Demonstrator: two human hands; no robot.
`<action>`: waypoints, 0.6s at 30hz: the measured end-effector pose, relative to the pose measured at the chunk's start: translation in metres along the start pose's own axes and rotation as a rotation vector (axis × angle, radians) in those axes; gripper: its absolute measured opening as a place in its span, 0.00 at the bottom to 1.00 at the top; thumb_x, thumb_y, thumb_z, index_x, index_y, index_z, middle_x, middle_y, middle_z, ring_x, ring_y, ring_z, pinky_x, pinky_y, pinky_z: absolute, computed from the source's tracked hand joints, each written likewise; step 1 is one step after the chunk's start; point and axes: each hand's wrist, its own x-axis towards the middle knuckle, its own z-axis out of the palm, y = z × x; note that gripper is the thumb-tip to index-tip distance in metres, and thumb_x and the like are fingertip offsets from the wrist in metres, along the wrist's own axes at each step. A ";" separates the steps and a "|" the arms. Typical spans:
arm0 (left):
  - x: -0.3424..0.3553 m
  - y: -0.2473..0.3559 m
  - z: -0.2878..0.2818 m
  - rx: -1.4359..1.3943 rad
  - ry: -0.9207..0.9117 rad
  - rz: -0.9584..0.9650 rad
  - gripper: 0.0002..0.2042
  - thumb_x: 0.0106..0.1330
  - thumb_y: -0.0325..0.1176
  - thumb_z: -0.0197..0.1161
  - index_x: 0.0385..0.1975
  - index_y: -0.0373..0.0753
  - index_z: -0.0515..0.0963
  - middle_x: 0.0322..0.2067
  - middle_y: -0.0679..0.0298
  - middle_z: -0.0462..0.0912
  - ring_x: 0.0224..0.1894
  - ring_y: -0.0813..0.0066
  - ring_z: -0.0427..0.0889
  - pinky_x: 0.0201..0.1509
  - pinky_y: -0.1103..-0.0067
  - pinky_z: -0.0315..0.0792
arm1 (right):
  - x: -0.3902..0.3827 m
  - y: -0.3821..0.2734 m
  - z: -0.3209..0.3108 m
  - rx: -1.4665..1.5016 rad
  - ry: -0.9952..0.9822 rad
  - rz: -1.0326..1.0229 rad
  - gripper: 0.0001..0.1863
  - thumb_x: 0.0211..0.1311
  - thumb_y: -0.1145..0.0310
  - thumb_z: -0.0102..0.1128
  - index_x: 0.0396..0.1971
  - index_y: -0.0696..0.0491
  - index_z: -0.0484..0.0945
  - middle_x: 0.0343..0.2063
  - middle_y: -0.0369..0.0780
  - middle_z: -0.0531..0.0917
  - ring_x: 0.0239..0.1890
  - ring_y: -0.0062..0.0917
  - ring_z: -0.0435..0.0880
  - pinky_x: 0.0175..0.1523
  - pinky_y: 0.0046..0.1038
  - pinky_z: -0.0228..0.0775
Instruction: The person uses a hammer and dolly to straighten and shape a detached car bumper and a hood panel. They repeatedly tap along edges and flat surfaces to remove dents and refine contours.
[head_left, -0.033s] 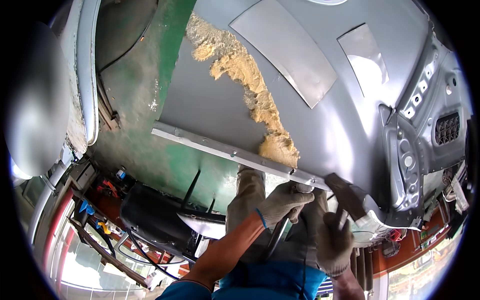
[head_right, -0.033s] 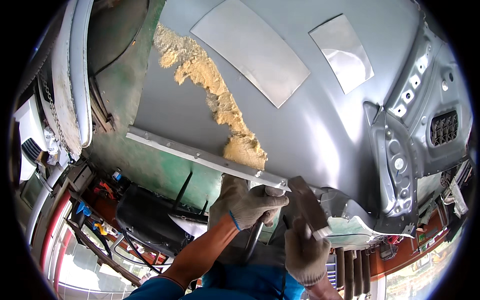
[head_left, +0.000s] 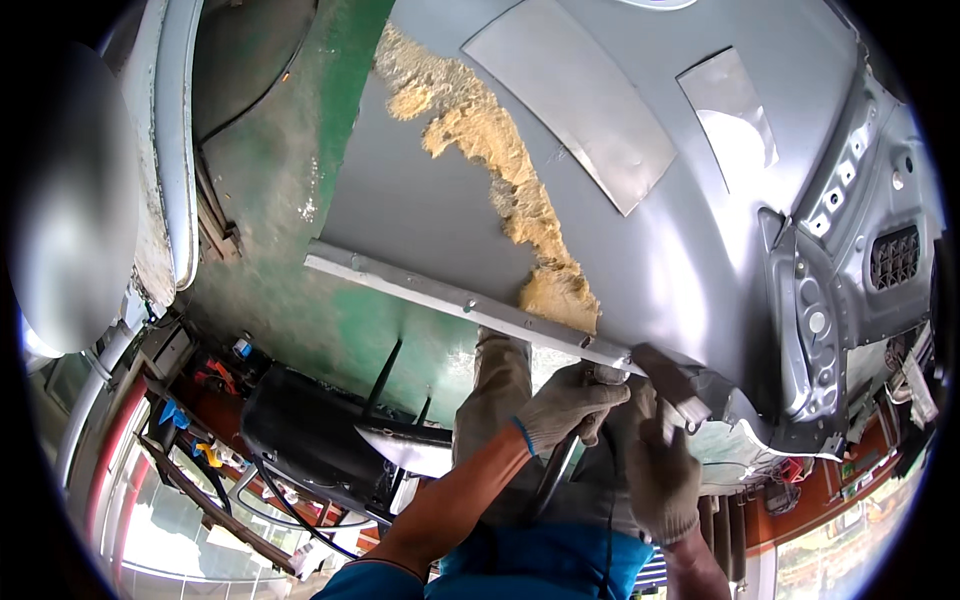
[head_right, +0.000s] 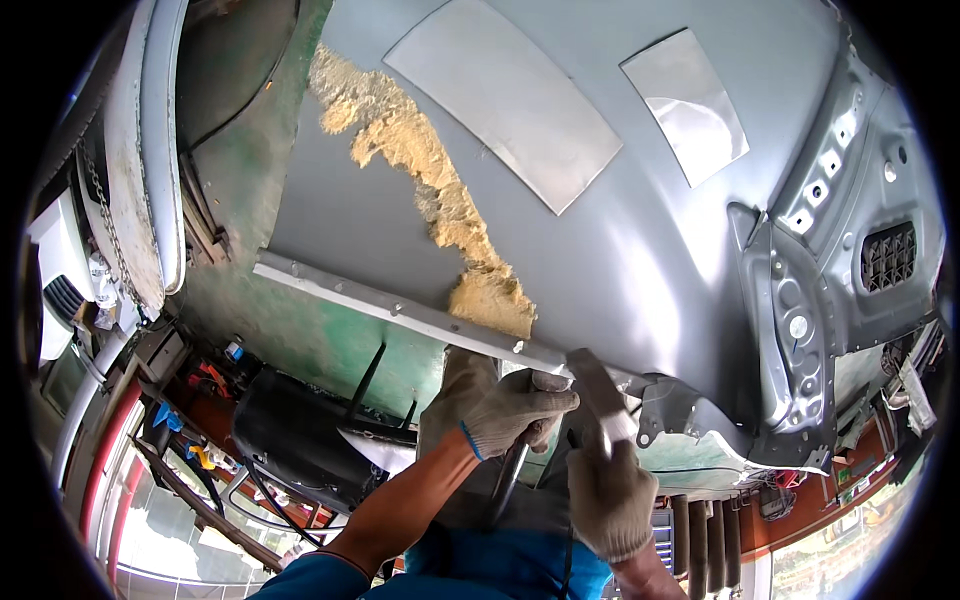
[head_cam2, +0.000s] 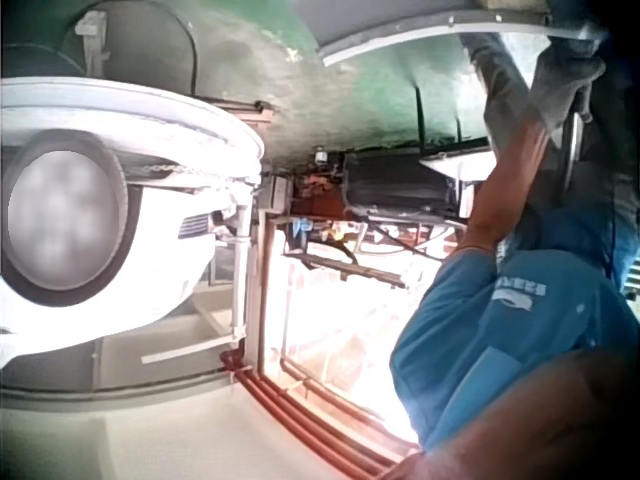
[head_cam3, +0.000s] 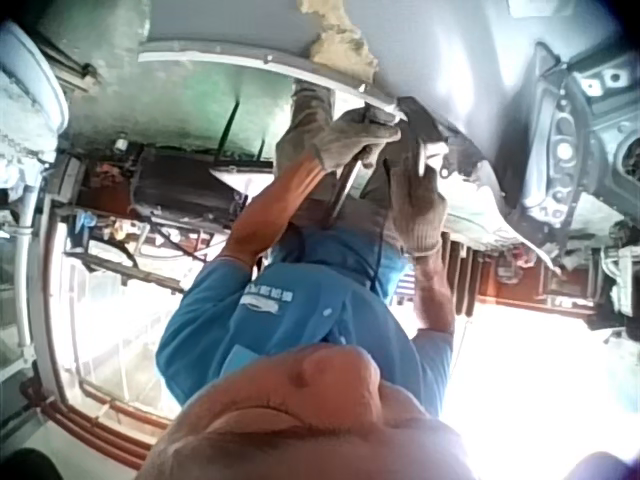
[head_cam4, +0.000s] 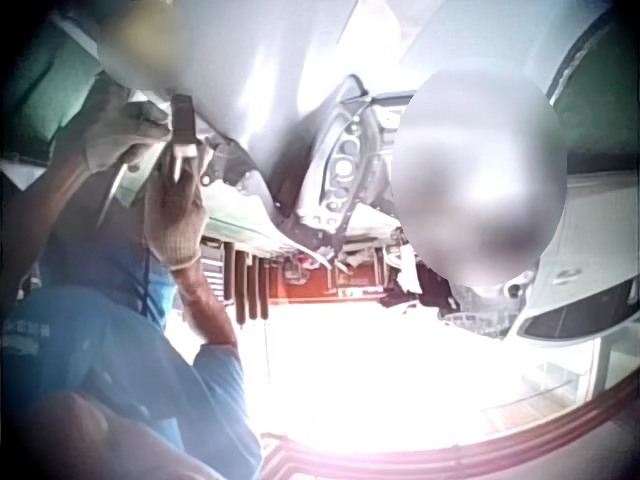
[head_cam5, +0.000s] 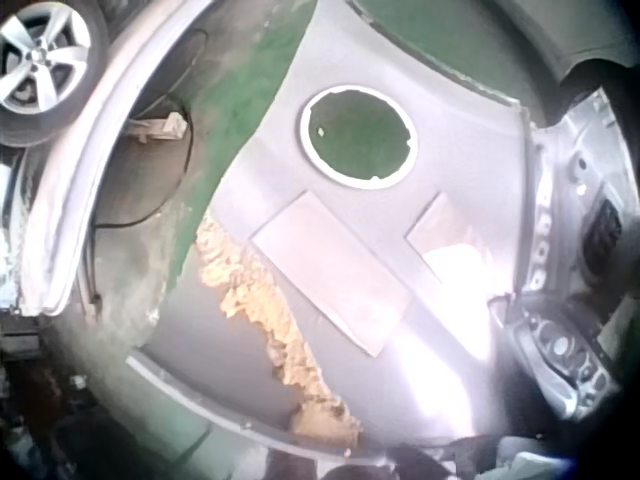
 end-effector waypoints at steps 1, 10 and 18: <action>0.001 0.000 -0.001 -0.008 0.020 0.000 0.15 0.70 0.38 0.68 0.22 0.43 0.73 0.12 0.69 0.69 0.11 0.78 0.66 0.19 0.76 0.63 | 0.003 -0.004 -0.002 -0.073 -0.039 0.068 0.09 0.67 0.76 0.61 0.45 0.58 0.78 0.34 0.43 0.86 0.29 0.33 0.86 0.35 0.30 0.76; 0.001 0.004 -0.006 -0.015 0.038 0.031 0.12 0.71 0.37 0.67 0.27 0.41 0.75 0.13 0.69 0.70 0.12 0.79 0.70 0.18 0.77 0.67 | 0.017 -0.030 -0.002 -0.018 -0.060 0.260 0.09 0.69 0.68 0.61 0.43 0.57 0.78 0.28 0.48 0.86 0.34 0.41 0.91 0.38 0.36 0.78; 0.000 0.004 -0.011 -0.003 0.043 0.021 0.13 0.71 0.38 0.68 0.26 0.41 0.75 0.14 0.69 0.70 0.12 0.79 0.70 0.19 0.76 0.70 | 0.008 -0.012 0.009 0.192 0.048 0.026 0.11 0.65 0.71 0.63 0.45 0.57 0.79 0.37 0.46 0.86 0.29 0.36 0.89 0.33 0.33 0.79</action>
